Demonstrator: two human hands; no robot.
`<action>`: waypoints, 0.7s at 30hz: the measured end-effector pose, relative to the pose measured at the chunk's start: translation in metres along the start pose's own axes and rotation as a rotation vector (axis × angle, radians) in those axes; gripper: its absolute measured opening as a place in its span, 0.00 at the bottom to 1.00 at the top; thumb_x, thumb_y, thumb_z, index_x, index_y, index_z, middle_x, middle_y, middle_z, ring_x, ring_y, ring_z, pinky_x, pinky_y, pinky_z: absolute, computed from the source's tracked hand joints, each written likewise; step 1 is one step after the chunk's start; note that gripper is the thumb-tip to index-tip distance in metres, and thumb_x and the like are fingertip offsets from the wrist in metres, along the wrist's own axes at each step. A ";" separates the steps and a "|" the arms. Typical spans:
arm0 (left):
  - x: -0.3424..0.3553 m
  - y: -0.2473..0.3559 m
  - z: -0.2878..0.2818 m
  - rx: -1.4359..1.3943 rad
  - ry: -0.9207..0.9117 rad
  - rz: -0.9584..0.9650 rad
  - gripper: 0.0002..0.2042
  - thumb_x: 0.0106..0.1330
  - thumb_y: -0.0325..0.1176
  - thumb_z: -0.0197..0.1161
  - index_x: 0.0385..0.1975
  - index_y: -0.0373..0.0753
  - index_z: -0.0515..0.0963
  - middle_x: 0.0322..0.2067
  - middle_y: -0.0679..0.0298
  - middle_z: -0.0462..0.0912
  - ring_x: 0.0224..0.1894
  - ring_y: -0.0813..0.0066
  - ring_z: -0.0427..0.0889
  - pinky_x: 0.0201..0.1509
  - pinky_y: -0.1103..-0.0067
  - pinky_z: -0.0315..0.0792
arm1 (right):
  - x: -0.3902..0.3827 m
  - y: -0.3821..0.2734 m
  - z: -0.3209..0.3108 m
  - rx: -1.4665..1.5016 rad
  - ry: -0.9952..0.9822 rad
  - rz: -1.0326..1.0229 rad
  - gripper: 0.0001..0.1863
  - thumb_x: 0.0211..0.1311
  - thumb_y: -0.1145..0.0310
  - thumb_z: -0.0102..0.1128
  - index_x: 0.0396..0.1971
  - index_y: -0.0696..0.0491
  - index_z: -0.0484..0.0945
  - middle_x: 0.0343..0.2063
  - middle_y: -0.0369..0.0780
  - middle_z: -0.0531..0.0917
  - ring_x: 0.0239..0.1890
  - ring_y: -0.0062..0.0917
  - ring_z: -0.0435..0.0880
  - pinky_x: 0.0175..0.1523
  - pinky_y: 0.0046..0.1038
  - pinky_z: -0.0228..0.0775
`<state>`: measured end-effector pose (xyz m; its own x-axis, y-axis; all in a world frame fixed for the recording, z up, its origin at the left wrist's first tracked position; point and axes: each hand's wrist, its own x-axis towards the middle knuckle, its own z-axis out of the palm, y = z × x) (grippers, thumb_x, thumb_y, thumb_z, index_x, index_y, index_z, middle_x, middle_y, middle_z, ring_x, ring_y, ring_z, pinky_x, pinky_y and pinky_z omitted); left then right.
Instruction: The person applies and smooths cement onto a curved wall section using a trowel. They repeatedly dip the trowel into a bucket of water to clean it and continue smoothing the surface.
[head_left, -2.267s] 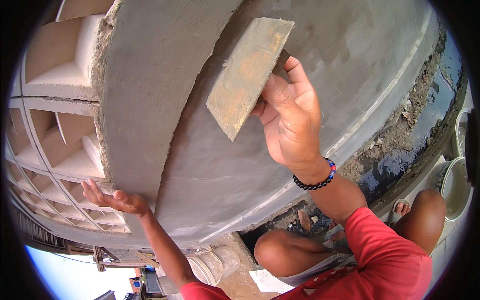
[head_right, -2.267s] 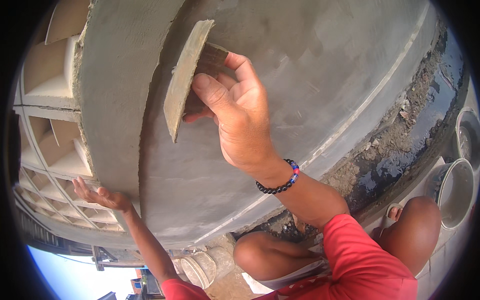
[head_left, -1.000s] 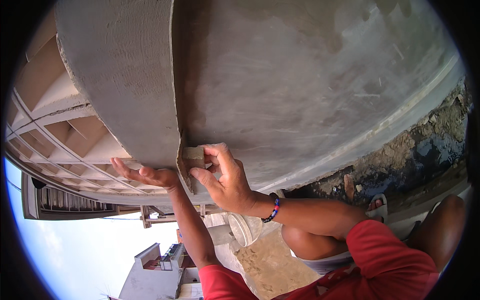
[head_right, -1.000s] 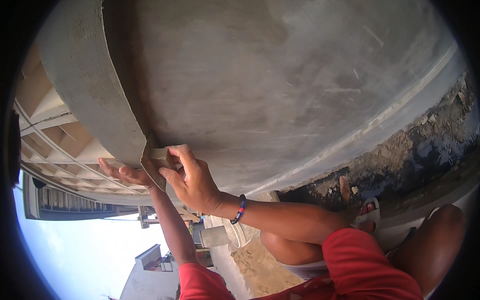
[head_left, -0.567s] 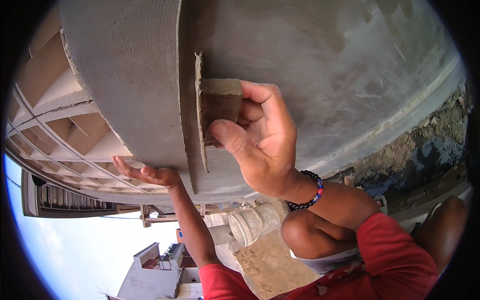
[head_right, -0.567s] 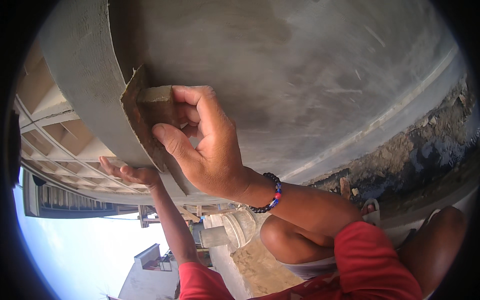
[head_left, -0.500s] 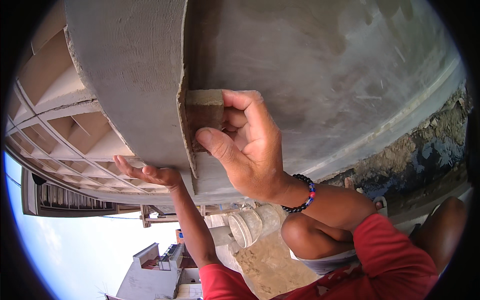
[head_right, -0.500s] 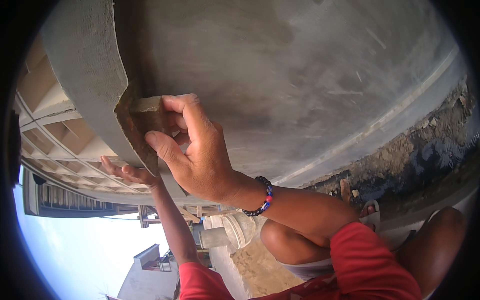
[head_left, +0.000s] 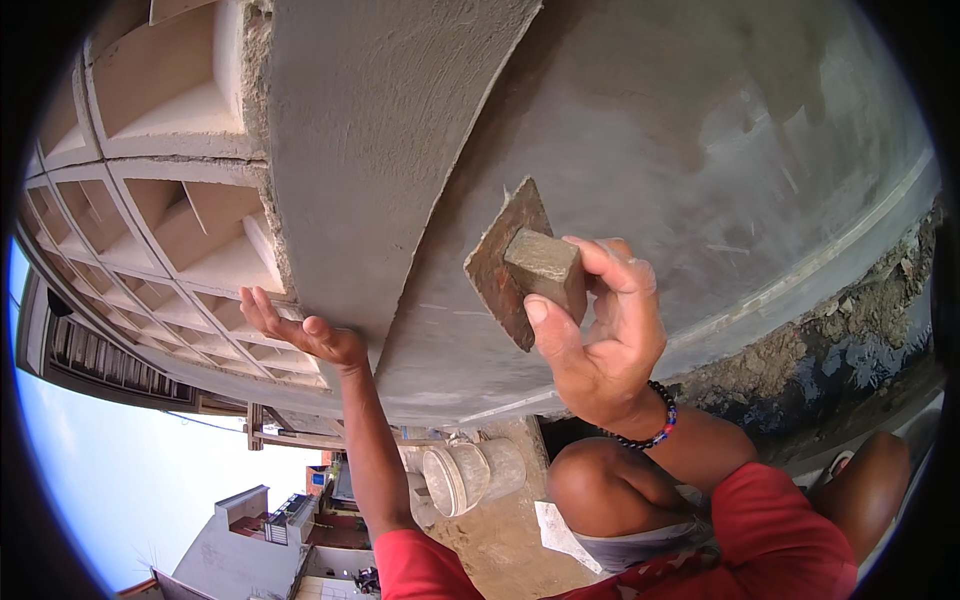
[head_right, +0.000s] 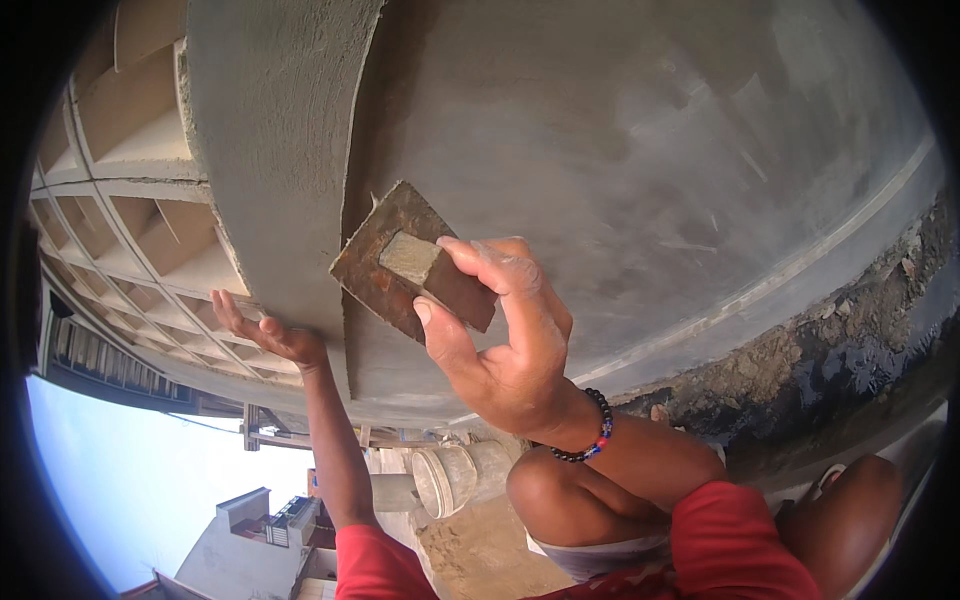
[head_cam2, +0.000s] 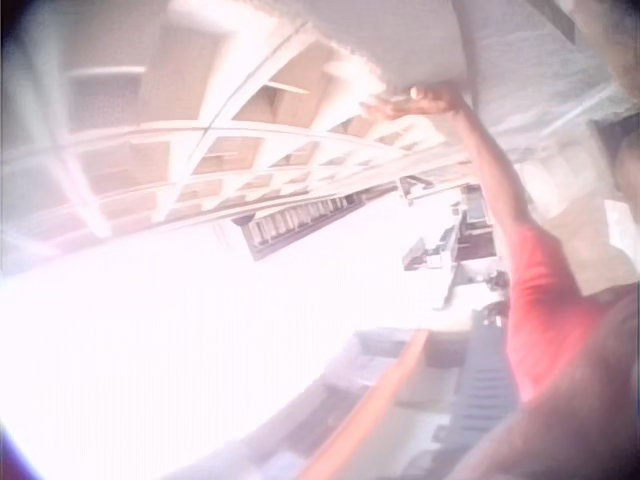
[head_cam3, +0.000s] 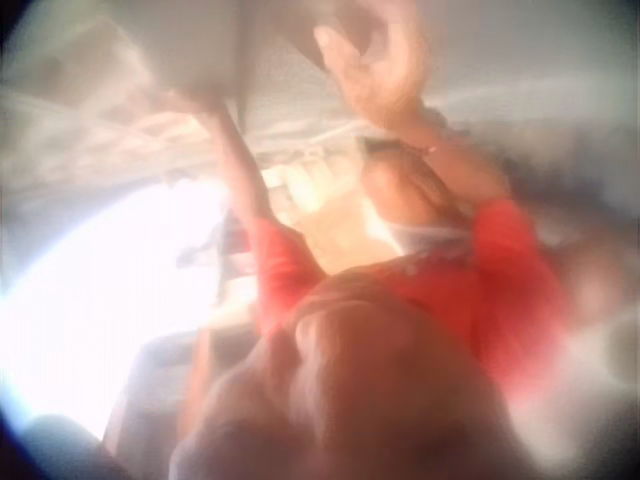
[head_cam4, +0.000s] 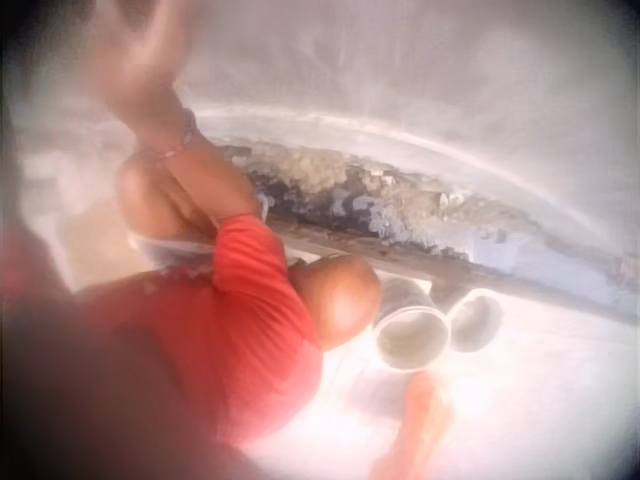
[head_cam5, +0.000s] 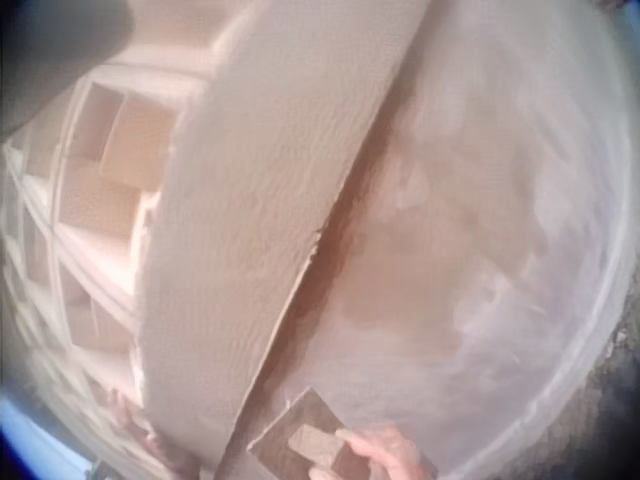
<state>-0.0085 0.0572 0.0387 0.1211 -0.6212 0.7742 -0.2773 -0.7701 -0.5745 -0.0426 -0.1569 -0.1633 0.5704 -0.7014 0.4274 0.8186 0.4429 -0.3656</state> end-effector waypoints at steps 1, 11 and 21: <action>-0.004 -0.002 0.000 0.002 0.005 -0.007 0.35 0.70 0.62 0.32 0.64 0.38 0.59 0.67 0.49 0.53 0.72 0.54 0.47 0.72 0.54 0.42 | 0.019 -0.003 -0.001 -0.058 0.029 -0.085 0.24 0.55 0.82 0.63 0.52 0.61 0.68 0.46 0.45 0.76 0.44 0.23 0.76 0.51 0.28 0.69; -0.004 0.006 0.001 -0.009 -0.001 -0.038 0.36 0.70 0.62 0.31 0.65 0.38 0.59 0.67 0.49 0.52 0.72 0.54 0.46 0.72 0.54 0.41 | -0.004 0.008 0.075 -0.596 -0.341 -0.352 0.18 0.47 0.73 0.66 0.42 0.49 0.81 0.29 0.35 0.74 0.31 0.26 0.71 0.34 0.30 0.56; -0.007 0.001 0.003 0.017 0.035 -0.022 0.37 0.70 0.63 0.28 0.64 0.36 0.59 0.67 0.50 0.53 0.72 0.54 0.48 0.72 0.55 0.44 | 0.043 -0.023 -0.015 0.029 0.088 0.048 0.21 0.56 0.77 0.65 0.50 0.62 0.72 0.44 0.45 0.79 0.42 0.25 0.80 0.45 0.27 0.74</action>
<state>-0.0069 0.0599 0.0319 0.0939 -0.5987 0.7955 -0.2588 -0.7862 -0.5612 -0.0380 -0.2054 -0.1495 0.6022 -0.7244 0.3356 0.7926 0.4923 -0.3597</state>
